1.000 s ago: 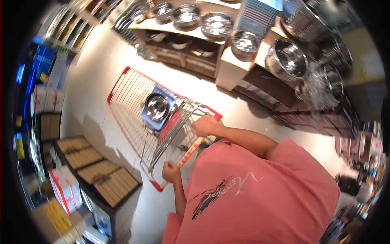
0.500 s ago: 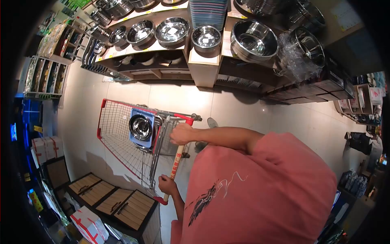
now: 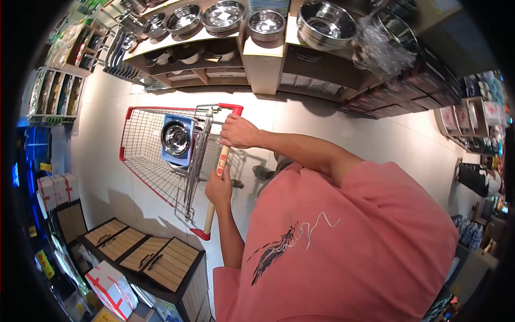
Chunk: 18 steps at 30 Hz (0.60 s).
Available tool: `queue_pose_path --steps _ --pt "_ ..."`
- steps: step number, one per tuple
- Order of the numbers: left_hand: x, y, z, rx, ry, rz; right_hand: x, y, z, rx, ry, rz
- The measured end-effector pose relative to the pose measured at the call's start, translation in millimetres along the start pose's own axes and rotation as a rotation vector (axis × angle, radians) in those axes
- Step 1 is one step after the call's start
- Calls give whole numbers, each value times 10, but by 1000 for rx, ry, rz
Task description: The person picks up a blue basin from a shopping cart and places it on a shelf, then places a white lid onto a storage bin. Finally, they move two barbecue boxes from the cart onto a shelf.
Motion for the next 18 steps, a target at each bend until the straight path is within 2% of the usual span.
queue_pose_path --steps 8,10,18 --pt "160 363 -75 -3 -66 29 382 296 95 151 70 -63" --pt "206 537 -88 -11 -91 58 468 454 70 60 39 2" --pt "253 1227 -207 -17 -155 178 614 1079 322 199 -200 238"
Point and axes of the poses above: each hand's wrist, its own y-axis away from the middle knuckle, its own z-axis out of the back of the hand, x = y × z, the point moved 1 cm from there along -y, towards the middle knuckle, and after that the axes turned 6 degrees about z, right-handed, at the moved point
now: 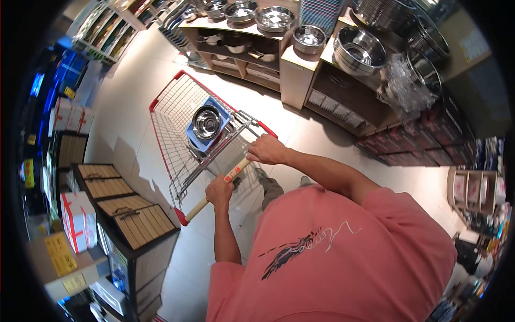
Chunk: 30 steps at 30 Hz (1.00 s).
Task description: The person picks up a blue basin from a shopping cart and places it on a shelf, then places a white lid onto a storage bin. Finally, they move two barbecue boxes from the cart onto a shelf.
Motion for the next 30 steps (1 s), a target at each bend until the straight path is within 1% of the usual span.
queue_pose_path --steps 1,4,6,7,8,10,11,12,16,18,19,20,21,23,24,26,28,29,30 --pt "-24 59 -24 -8 7 29 -1 64 30 6 -2 31" --pt "17 260 -115 -22 -31 70 140 224 59 164 -70 14" --pt "110 414 -217 -88 -56 8 190 325 31 171 -115 35" --pt "161 497 -249 -178 -45 -68 271 394 34 209 -112 16" --pt "204 554 -263 -176 -46 -32 299 388 102 239 -85 5" --pt "287 645 -301 -165 -56 -101 384 422 26 256 -100 47" --pt "335 675 -311 -193 -60 -120 445 421 48 276 -76 57" --pt "393 708 -314 -193 -63 -108 488 422 63 294 -51 63" --pt "596 705 -320 -159 -83 -92 662 350 -102 294 -90 46" --pt "763 621 -285 -142 -93 -89 752 257 -156 258 -123 61" --pt "851 556 -268 -63 -149 -81 764 206 -192 253 -110 57" --pt "892 498 -228 20 -207 -73 794 154 -210 226 -150 103" --pt "915 445 -201 14 -200 -78 799 97 -228 200 -191 151" --pt "978 375 -117 48 -169 32 798 -42 -235 234 -219 160" --pt "904 377 17 50 -162 33 824 -95 -254 267 -261 170" --pt "609 319 211 171 106 -104 833 -241 -351 284 -246 213" --pt "264 284 213 187 347 -177 821 -353 -543 261 -305 249" --pt "185 305 190 190 353 -166 815 -400 -479 270 -310 256" --pt "144 325 170 138 250 -126 796 -463 -334 324 -378 191"
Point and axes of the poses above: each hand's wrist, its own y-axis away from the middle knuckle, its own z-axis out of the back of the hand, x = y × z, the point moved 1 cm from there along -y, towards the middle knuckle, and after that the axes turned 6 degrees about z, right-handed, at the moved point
